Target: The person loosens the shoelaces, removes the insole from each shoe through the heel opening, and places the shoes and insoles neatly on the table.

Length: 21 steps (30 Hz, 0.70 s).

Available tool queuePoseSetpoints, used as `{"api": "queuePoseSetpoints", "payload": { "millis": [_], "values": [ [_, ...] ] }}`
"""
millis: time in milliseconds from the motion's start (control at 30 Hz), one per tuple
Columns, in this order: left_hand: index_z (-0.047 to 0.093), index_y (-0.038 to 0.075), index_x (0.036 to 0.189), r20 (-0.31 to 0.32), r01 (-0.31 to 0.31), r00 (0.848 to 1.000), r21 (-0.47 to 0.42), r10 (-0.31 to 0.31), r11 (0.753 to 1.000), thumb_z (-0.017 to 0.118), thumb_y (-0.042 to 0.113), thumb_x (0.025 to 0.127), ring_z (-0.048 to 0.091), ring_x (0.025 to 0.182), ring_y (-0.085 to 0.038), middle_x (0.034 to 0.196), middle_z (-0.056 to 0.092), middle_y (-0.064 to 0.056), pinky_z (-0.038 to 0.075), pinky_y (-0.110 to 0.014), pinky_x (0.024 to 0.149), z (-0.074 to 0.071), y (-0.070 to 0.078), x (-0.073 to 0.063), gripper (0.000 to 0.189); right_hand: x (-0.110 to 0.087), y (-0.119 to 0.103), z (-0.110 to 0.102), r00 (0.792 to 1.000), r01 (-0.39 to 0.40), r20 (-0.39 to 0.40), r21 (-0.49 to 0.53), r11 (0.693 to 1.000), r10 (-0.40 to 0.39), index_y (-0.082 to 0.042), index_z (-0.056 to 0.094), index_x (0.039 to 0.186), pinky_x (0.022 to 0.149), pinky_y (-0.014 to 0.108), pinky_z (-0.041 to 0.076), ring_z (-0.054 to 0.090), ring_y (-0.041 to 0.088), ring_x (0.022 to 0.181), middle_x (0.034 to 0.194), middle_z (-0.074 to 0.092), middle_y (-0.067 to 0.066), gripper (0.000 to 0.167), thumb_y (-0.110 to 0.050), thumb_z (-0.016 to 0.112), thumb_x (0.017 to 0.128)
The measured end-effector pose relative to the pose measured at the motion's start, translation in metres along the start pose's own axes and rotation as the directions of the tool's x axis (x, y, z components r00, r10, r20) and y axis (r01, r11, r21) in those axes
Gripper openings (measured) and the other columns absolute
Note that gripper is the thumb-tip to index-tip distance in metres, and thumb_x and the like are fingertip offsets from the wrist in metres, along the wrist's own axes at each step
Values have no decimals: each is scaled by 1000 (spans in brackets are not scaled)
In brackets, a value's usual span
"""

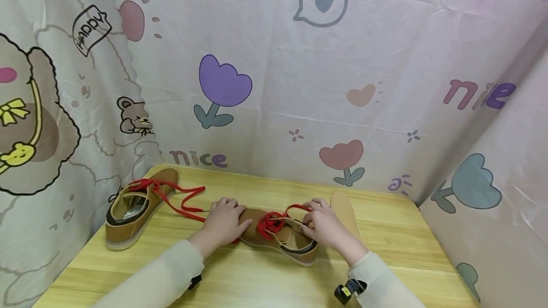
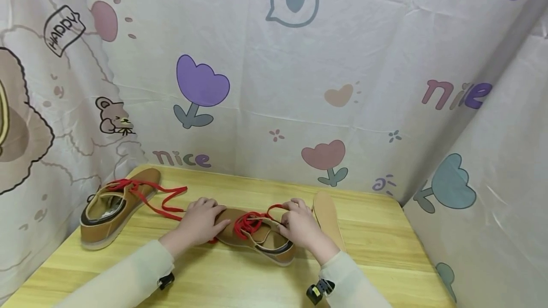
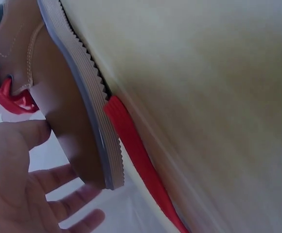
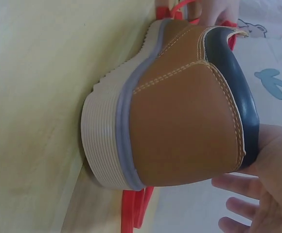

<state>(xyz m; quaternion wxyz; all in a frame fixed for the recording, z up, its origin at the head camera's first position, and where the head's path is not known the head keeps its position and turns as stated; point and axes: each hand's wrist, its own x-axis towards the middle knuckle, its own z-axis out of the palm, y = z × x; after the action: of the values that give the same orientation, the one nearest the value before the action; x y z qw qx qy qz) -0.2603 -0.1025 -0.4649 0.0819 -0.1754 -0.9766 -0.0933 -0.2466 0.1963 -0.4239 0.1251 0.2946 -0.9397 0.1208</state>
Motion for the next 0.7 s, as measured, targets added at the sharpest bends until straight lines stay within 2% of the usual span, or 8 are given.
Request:
{"api": "queuePoseSetpoints", "payload": {
  "millis": [167,233,300,367,467,567,700],
  "values": [
    [68,14,127,-13,10,1000,11,-10,1000,59,54,96,51,119,-37,121,63,-12,40,-57,100,-1,2,-5,51,1,0,1,1000,-7,-13,-6,1000,7,-16,72,68,101,63,39,49,42,121,122,65,16,17,-16,82,82],
    [67,13,129,-11,1,1000,-24,-1,1000,59,52,97,50,122,-38,124,62,-12,39,-58,101,-1,2,-5,51,0,-1,0,1000,-28,-11,-10,1000,28,-17,73,70,102,61,39,49,41,122,123,65,15,15,-18,83,82],
    [64,13,134,5,-37,999,-92,38,995,58,50,98,47,128,-40,131,60,-13,36,-61,104,-2,-1,-5,51,-3,-2,-3,998,-62,-8,-15,998,62,-17,73,70,103,58,40,49,39,123,124,64,14,15,-19,83,82],
    [59,12,140,41,-86,995,-187,96,979,57,47,100,41,135,-41,140,56,-13,31,-64,108,-3,-5,-4,52,-6,-4,-7,995,-103,-6,-23,994,103,-18,73,70,104,56,41,49,38,124,125,64,14,15,-21,83,81],
    [52,12,147,114,-147,975,-303,189,942,55,45,102,30,144,-43,151,47,-12,22,-67,112,-4,-12,-3,56,-10,-7,-14,988,-151,-7,-37,988,151,-18,72,66,103,53,42,51,37,122,124,65,14,17,-22,82,80],
    [49,12,149,162,-171,957,-350,239,921,54,48,101,24,146,-44,155,42,-11,17,-68,113,-4,-19,-2,60,-13,-10,-18,985,-172,-2,-55,984,172,-20,69,61,100,53,44,53,37,118,121,66,15,23,-23,82,79],
    [48,12,150,174,-186,949,-362,262,914,54,50,101,24,146,-44,156,40,-11,17,-68,113,-2,-22,-1,63,-15,-9,-17,983,-185,10,-61,981,186,-22,65,58,99,54,45,53,37,116,119,67,16,28,-23,81,80]
  ]
}}
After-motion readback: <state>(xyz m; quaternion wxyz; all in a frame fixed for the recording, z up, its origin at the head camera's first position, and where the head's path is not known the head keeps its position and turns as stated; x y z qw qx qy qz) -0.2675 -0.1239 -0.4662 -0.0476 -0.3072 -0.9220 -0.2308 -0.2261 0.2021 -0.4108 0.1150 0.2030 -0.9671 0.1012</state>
